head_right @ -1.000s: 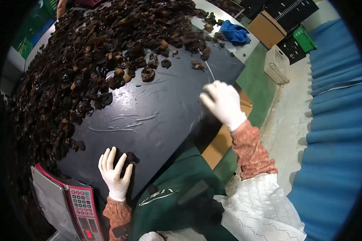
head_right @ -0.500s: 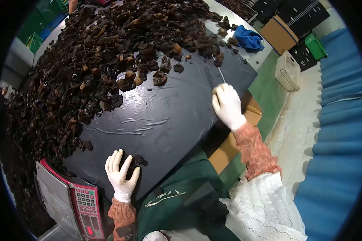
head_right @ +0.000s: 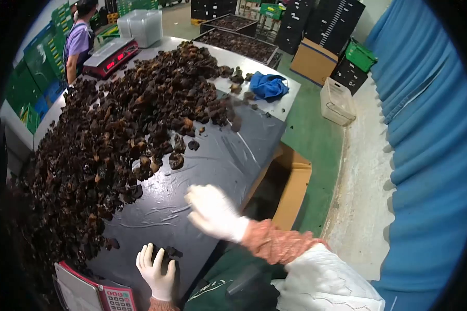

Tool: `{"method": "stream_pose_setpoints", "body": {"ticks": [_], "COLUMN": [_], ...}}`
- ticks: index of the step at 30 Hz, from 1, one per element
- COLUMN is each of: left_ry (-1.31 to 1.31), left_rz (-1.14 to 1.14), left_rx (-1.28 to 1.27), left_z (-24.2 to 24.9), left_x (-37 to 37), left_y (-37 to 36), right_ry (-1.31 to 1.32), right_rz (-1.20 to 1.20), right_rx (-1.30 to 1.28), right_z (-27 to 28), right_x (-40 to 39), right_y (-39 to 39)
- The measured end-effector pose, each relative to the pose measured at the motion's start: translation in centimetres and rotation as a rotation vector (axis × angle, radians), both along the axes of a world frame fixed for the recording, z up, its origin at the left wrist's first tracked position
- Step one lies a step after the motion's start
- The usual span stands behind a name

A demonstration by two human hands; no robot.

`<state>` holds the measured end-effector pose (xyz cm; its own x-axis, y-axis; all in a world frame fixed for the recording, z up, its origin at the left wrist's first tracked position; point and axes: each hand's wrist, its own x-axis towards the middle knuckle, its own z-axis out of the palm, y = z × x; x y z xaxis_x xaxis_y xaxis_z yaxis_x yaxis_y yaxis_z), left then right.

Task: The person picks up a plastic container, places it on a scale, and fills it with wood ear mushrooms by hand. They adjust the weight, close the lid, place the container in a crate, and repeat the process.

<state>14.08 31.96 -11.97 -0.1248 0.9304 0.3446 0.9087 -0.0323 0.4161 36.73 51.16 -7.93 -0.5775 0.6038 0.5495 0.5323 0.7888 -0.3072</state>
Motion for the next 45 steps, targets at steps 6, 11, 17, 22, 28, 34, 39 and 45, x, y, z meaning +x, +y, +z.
{"method": "stream_pose_setpoints", "body": {"ticks": [6,11,17,22,28,34,39,45], "left_ry": [-0.028,-0.038,-0.05,-0.074,-0.071,-0.081,-0.123,-0.098], "left_rz": [0.003,0.017,0.009,-0.004,0.011,0.021,0.006,-0.012], "left_rx": [0.045,0.063,0.057,0.06,0.069,0.082,0.09,0.117], "left_z": [0.6,0.9,0.3,0.1,0.0,-0.3,-0.5,0.0], "left_x": [0.1,0.1,-0.3,-0.3,-0.3,-0.4,-0.6,-0.7], "left_y": [0.0,0.1,-0.3,-0.6,-0.5,-0.5,-0.5,-0.2], "right_ry": [-0.362,-0.44,-0.573,-0.443,-0.269,-0.429,-0.449,-0.469], "right_rz": [0.255,-0.284,-0.839,-0.891,-0.173,0.308,-0.115,-0.668], "right_rx": [-0.193,-0.173,-0.351,-0.118,0.001,-0.054,-0.132,0.036], "right_z": [-3.3,-4.2,-4.2,-5.9,-1.4,-3.3,-2.5,-7.4], "right_x": [-6.6,4.4,16.8,17.4,-1.4,-8.2,0.5,14.0], "right_y": [-0.7,5.2,4.3,3.6,2.2,0.0,4.7,8.5]}}
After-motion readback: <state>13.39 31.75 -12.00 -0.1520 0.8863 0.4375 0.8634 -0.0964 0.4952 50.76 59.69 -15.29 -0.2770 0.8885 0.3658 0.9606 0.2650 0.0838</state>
